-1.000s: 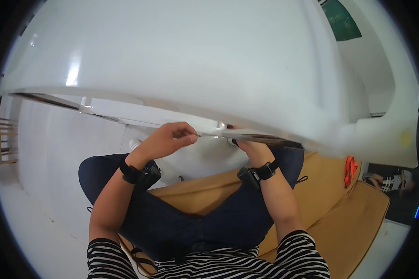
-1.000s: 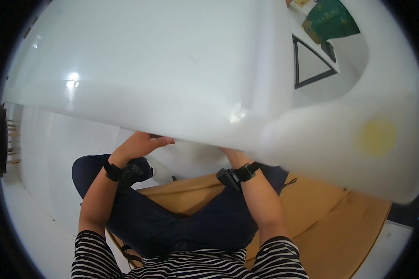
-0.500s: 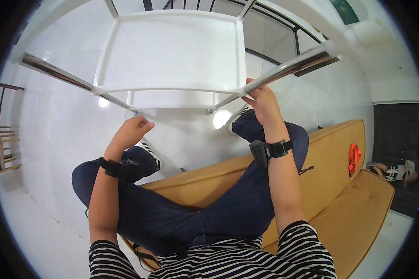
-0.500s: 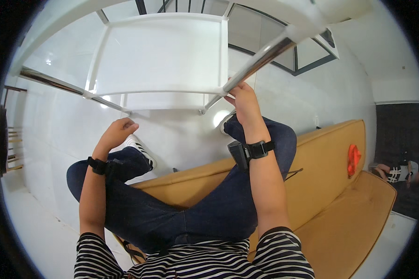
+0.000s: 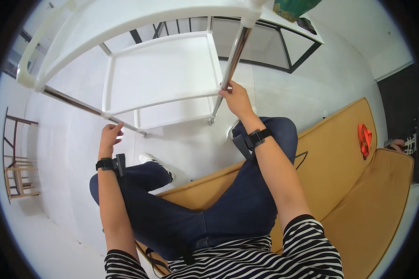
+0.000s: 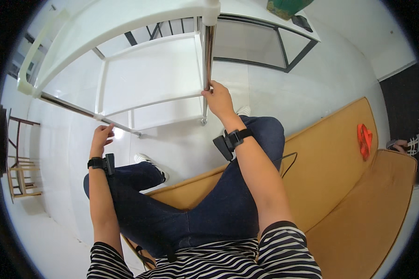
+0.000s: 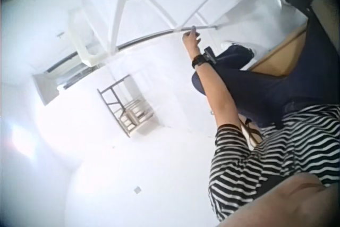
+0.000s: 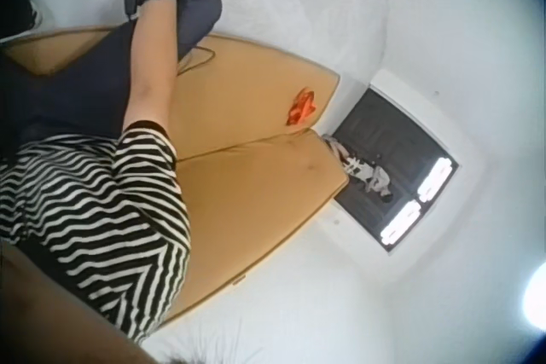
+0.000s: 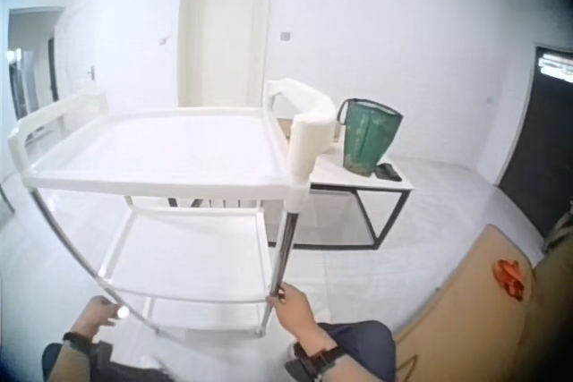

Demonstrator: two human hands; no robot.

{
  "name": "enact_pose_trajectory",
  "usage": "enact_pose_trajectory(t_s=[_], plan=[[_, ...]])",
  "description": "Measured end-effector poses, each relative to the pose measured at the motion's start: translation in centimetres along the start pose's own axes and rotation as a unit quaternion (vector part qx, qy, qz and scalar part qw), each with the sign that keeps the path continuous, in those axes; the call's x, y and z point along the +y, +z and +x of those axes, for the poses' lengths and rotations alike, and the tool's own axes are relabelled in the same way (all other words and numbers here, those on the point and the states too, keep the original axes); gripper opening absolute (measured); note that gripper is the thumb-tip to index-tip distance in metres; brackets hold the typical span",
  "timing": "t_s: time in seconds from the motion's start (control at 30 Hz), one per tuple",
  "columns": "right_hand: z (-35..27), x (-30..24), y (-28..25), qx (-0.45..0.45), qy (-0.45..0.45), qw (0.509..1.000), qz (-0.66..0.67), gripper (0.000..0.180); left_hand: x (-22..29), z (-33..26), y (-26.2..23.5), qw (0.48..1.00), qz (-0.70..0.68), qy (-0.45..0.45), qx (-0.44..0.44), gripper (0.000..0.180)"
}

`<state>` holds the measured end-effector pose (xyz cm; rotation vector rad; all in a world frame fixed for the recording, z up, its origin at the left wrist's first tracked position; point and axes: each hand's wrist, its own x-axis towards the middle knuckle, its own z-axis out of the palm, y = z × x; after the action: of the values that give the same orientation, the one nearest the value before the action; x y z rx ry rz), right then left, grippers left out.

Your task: The recorder is assembling a white plastic multi-tier utility cart by inserting metal support poles and attaching caster wheels.

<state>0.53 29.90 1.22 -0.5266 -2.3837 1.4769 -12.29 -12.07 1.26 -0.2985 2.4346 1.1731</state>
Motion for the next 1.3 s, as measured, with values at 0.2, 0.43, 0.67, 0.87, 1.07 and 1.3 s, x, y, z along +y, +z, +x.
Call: enact_pose_trajectory(t_s=[0.2, 0.43, 0.67, 0.87, 1.07, 1.3], plan=[[1.4, 0.6, -1.2, -0.018, 0.030, 0.999, 0.037, 0.038, 0.9, 1.1, 0.1, 0.989, -0.090, 0.108, 0.041, 0.077], [0.9, 1.5, -1.3, -0.031, -0.006, 0.998, 0.050, 0.040, 0.2, 2.8, 2.0, 0.947, -0.236, 0.151, 0.158, 0.057], [0.5, -0.9, -1.1, -0.020, -0.012, 0.997, -0.073, 0.031, 0.0, 4.0, 2.7, 0.940, -0.228, 0.159, 0.196, 0.048], [1.0, -0.5, -0.4, 0.042, -0.003, 0.996, -0.073, 0.027, 0.6, 2.9, 1.9, 0.947, -0.226, 0.159, 0.162, 0.050], [2.1, 1.8, -1.3, 0.032, 0.039, 0.998, 0.042, 0.052, 2.7, 1.8, 2.2, 0.965, -0.214, 0.108, 0.108, 0.059], [3.2, 1.0, 1.1, -0.023, 0.245, 0.953, 0.175, 0.068, 1.4, 4.6, 1.5, 0.930, -0.364, 0.048, -0.005, 0.081]])
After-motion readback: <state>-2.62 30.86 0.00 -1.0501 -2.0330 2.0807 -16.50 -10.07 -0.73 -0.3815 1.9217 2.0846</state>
